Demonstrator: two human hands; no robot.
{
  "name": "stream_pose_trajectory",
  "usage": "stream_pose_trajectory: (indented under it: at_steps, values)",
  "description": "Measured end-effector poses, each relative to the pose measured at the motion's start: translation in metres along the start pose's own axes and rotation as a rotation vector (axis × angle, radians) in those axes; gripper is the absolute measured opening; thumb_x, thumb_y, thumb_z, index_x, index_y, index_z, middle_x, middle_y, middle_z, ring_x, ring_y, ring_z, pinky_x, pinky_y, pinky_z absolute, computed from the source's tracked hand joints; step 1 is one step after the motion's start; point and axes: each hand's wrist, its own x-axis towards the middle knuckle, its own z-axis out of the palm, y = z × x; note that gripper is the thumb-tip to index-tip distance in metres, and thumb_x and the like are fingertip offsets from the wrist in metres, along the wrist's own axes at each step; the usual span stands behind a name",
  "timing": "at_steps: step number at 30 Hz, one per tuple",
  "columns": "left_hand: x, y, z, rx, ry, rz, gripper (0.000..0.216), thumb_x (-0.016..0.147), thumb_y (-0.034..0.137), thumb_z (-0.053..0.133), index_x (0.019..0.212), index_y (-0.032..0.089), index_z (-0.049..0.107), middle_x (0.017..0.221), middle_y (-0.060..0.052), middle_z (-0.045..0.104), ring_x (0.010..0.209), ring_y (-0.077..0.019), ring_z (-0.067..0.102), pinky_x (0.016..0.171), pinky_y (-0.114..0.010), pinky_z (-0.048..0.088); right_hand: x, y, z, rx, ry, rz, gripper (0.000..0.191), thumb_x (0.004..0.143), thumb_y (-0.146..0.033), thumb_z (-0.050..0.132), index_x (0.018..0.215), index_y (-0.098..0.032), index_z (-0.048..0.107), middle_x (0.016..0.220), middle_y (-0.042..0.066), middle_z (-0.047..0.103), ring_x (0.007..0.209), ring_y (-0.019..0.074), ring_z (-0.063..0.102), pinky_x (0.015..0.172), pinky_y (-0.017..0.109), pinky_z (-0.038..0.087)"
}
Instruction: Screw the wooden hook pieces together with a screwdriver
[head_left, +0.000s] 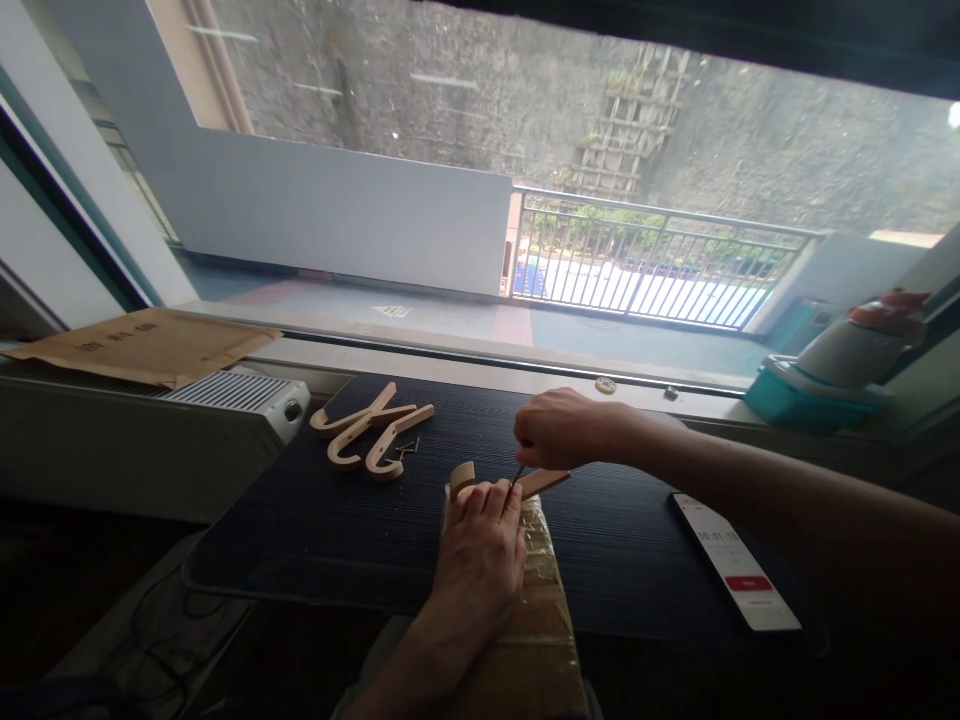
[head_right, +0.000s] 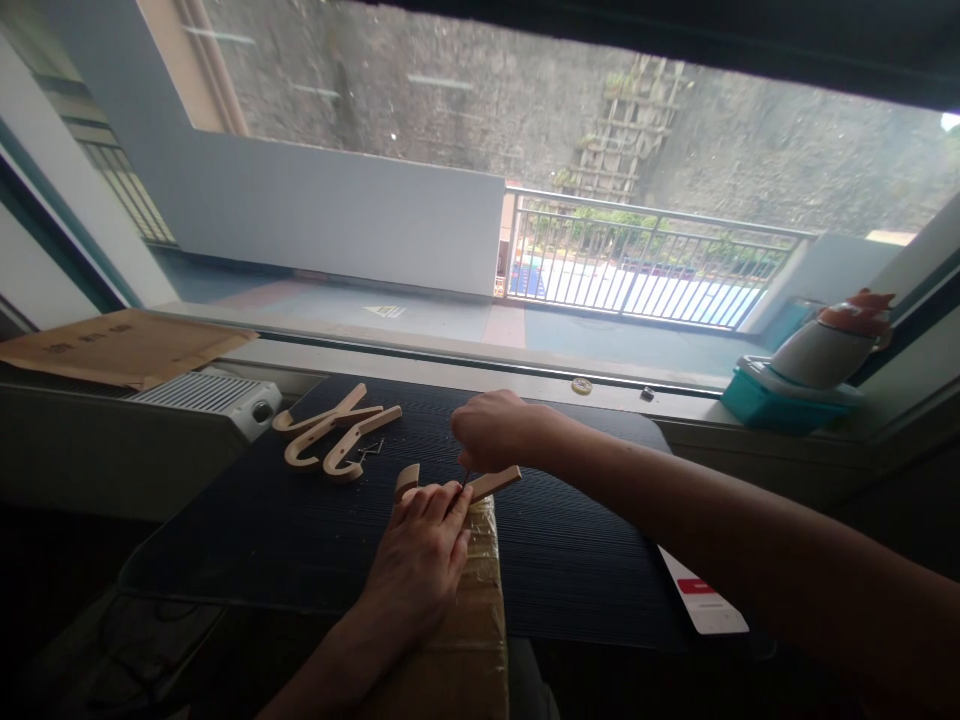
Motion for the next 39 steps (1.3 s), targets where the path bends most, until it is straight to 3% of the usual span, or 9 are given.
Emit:
stream_pose_trajectory:
  at_steps: [2,5,10,14,18,22,26,33,39]
  values:
    - [0.0,0.0,0.0,0.003,0.01,0.003,0.043,0.086,0.022,0.045,0.127,0.013,0.051,0.126,-0.009,0.053,0.112,-0.0244,0.043,0.101,-0.043,0.028,0.0,0.005,0.001,0.045,-0.027,0.061,0.031,0.082,-0.036,0.049,0.087,-0.014,0.07,0.075,0.007,0.066,0.061,0.0137,0.053,0.053,0.025,0.032]
    - [-0.001,0.0,0.0,0.004,0.024,0.005,0.043,0.085,0.022,0.045,0.127,0.013,0.051,0.124,-0.009,0.054,0.11,-0.0239,0.043,0.101,-0.042,0.029,-0.002,0.009,-0.005,0.105,-0.066,0.015,0.032,0.075,-0.041,0.058,0.096,-0.018,0.069,0.082,0.005,0.067,0.066,0.0146,0.054,0.054,0.024,0.032]
    - [-0.001,0.0,0.0,0.0,0.02,0.002,0.043,0.086,0.023,0.045,0.127,0.013,0.051,0.125,-0.009,0.053,0.111,-0.0248,0.043,0.1,-0.043,0.029,-0.003,0.01,-0.015,0.101,-0.05,-0.094,0.027,0.072,-0.017,0.057,0.096,-0.021,0.069,0.085,0.002,0.067,0.067,0.0119,0.053,0.056,0.024,0.032]
    - [-0.001,-0.001,0.0,-0.014,0.022,0.004,0.043,0.085,0.022,0.045,0.127,0.012,0.051,0.123,-0.009,0.054,0.11,-0.0243,0.043,0.101,-0.042,0.029,0.005,0.017,-0.008,0.184,-0.023,-0.17,0.024,0.074,-0.016,0.053,0.092,-0.017,0.069,0.084,0.002,0.067,0.068,0.0109,0.053,0.057,0.022,0.034]
    - [-0.001,-0.002,0.001,-0.016,0.029,0.016,0.043,0.085,0.022,0.045,0.127,0.013,0.051,0.123,-0.009,0.053,0.109,-0.0239,0.043,0.1,-0.042,0.03,0.013,0.025,0.002,0.277,-0.054,-0.046,0.023,0.077,-0.031,0.055,0.086,-0.016,0.069,0.079,0.003,0.067,0.062,0.0107,0.052,0.053,0.022,0.033]
    - [-0.002,-0.002,0.001,-0.015,0.043,0.01,0.043,0.085,0.021,0.045,0.127,0.015,0.05,0.123,-0.009,0.053,0.11,-0.0242,0.043,0.1,-0.043,0.03,0.009,0.023,0.001,0.202,-0.041,0.052,0.031,0.078,-0.044,0.053,0.084,-0.018,0.069,0.076,0.004,0.066,0.062,0.0123,0.052,0.053,0.024,0.032]
    - [-0.002,-0.001,0.001,-0.013,0.045,0.013,0.042,0.086,0.022,0.045,0.126,0.015,0.051,0.123,-0.009,0.053,0.11,-0.0243,0.044,0.1,-0.043,0.031,-0.001,0.008,-0.011,0.064,0.025,-0.068,0.023,0.074,-0.027,0.059,0.096,-0.022,0.067,0.082,0.002,0.066,0.067,0.0128,0.052,0.055,0.024,0.03]
    - [-0.001,-0.001,0.002,0.009,0.03,0.009,0.042,0.086,0.023,0.044,0.127,0.015,0.051,0.126,-0.009,0.053,0.112,-0.0254,0.043,0.1,-0.043,0.03,-0.001,-0.013,-0.012,-0.064,0.014,-0.214,0.017,0.076,-0.012,0.051,0.079,-0.011,0.068,0.07,0.005,0.064,0.059,0.0106,0.049,0.053,0.024,0.029]
    - [0.0,-0.001,0.0,0.017,0.014,0.009,0.042,0.086,0.021,0.044,0.127,0.015,0.05,0.124,-0.009,0.053,0.11,-0.0244,0.044,0.1,-0.042,0.03,0.008,0.006,0.001,0.123,0.006,0.058,0.028,0.08,-0.033,0.049,0.083,-0.013,0.069,0.076,0.007,0.066,0.059,0.0118,0.052,0.051,0.024,0.031]
